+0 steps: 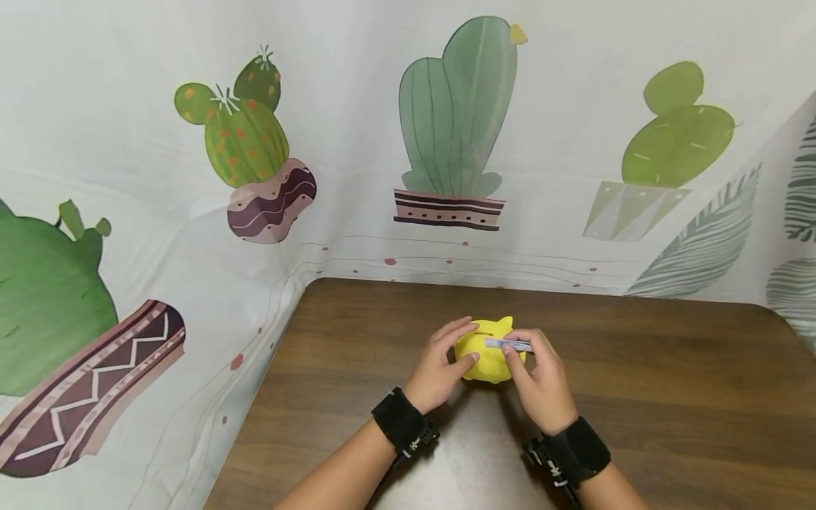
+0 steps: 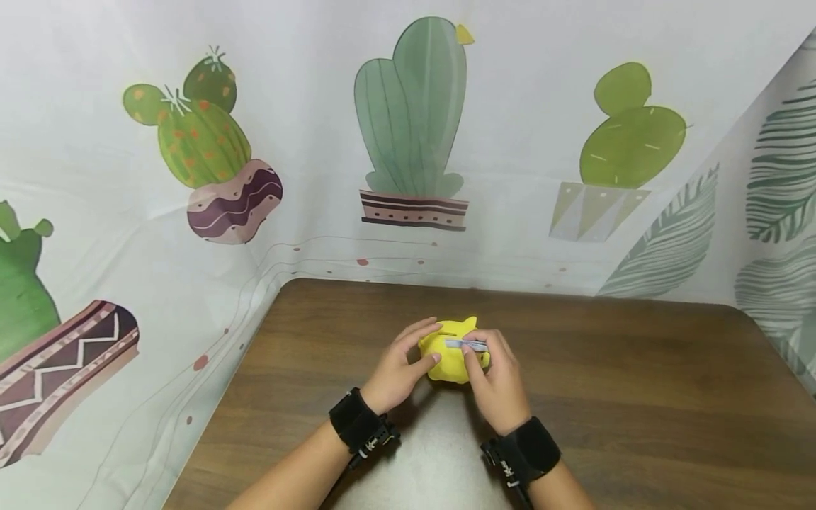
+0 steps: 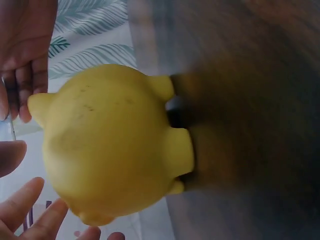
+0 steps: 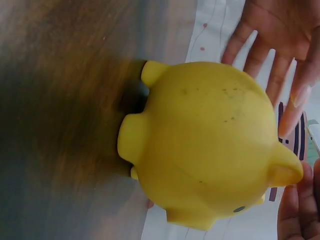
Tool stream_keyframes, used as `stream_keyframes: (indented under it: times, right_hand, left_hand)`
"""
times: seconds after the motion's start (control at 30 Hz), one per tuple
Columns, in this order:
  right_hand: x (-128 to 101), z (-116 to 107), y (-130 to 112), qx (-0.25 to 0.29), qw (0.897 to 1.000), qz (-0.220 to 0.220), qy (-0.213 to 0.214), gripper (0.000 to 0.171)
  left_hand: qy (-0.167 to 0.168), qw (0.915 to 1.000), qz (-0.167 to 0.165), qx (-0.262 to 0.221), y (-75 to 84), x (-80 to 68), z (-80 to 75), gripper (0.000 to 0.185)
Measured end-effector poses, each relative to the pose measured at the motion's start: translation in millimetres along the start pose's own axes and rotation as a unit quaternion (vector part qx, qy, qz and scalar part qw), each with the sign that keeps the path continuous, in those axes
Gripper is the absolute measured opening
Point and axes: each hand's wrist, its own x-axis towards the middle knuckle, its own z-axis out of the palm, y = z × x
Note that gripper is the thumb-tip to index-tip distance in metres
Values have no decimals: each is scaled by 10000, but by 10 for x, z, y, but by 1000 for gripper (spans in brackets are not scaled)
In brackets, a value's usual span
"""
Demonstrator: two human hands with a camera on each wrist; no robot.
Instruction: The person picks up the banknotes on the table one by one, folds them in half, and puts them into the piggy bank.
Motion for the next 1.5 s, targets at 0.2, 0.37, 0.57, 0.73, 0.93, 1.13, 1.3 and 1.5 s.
stream_keyframes:
  times: [0.2,0.37,0.57,0.73,0.93,1.13,1.3,1.5]
  right_hand:
    - [48,32,35,-227,9997,61,-40,15]
    - [103,41,50,-619,9980,68,-132,14]
    - [154,47,58,-1071,9940,115,-191,15]
    - [176,50,55,-1206,9922,111,-287,16]
    - [222,44,58,-1473,9879,-6,-483,15]
    - [264,31,51,-1637,9834,-129,-768,16]
    - [298,42,23,-1780,9789,-317,-957,15]
    - [323,42,2,-1853,9750,-291,-1190,16]
  left_hand:
    - [-180,9995,-244,-135,-91,36,4,50]
    - [-91,9991,-257,-315,-120,56,-2,48]
    - [-58,9991,-303,-282,-107,56,-21,47]
    - [-83,9989,-322,-343,-102,56,-26,46]
    - [-91,9984,-342,-449,-106,53,-15,46]
    - [-115,9984,-316,-444,-102,51,-3,50]
    - [-81,9984,-337,-447,-108,50,4,51]
    - [-83,9991,-284,-311,-103,43,2,50]
